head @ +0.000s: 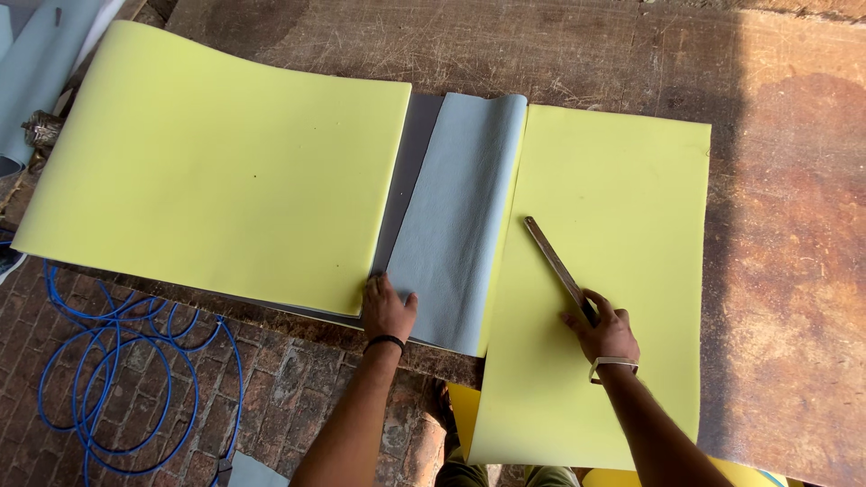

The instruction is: The person cuts a yellow foam sheet using a metal ruler and a utility knife, then sprays adhesive on the foam and a dark sheet, aligns and presses them together, and trims the edges.

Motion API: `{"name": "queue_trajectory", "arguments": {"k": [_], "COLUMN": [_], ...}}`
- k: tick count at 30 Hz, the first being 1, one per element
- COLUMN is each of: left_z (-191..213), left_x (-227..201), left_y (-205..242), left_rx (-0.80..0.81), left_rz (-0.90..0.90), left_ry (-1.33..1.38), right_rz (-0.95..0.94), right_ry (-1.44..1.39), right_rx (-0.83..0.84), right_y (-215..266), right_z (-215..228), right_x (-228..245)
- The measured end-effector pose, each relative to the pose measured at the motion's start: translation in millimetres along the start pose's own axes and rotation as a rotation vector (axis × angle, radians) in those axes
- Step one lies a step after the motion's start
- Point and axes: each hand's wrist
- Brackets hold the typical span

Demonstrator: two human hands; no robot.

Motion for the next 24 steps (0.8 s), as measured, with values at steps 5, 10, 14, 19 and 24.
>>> {"name": "queue_trajectory", "arguments": {"k": [5,10,14,19,24], "left_z": [3.6,-9.5,-24.0,-29.8,-42.3], "left_x": [-10.2,-26.9,-67.6,-99.3,-85.7], "left_y": [-20.8,-11.1,29.4,37.7,5.4], "left_rx": [0.310,0.605,0.854,0.824,0.232], "left_rz": [0.199,0.097,-0.118,-0.121,-0.388], "left_ry": [0.131,0.540,0.876,0.726,0.233], "right_rz": [0.000,0.069,-0.065,-0.151,-0.195], "right_ry": [-0.091,-0.411,-0.745,-0.914,-0.899], "right_rx": [0.011,-0.028,-0.025,-0.005,0.009], "right_y": [-7.6,-29.2,-42.6,-45.8,-43.4], "right_z": [-4.0,-11.9,-7.1,10.6,20.2], "right_x": [-9.5,-40.6,-55.9,-51.5,-46.4]}}
Point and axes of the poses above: each hand's wrist, its own y-axis away from the middle knuckle, its own z-axis out of the back of the hand, x = y × z, and after that the axes turned 12 degrees about z, right-handed
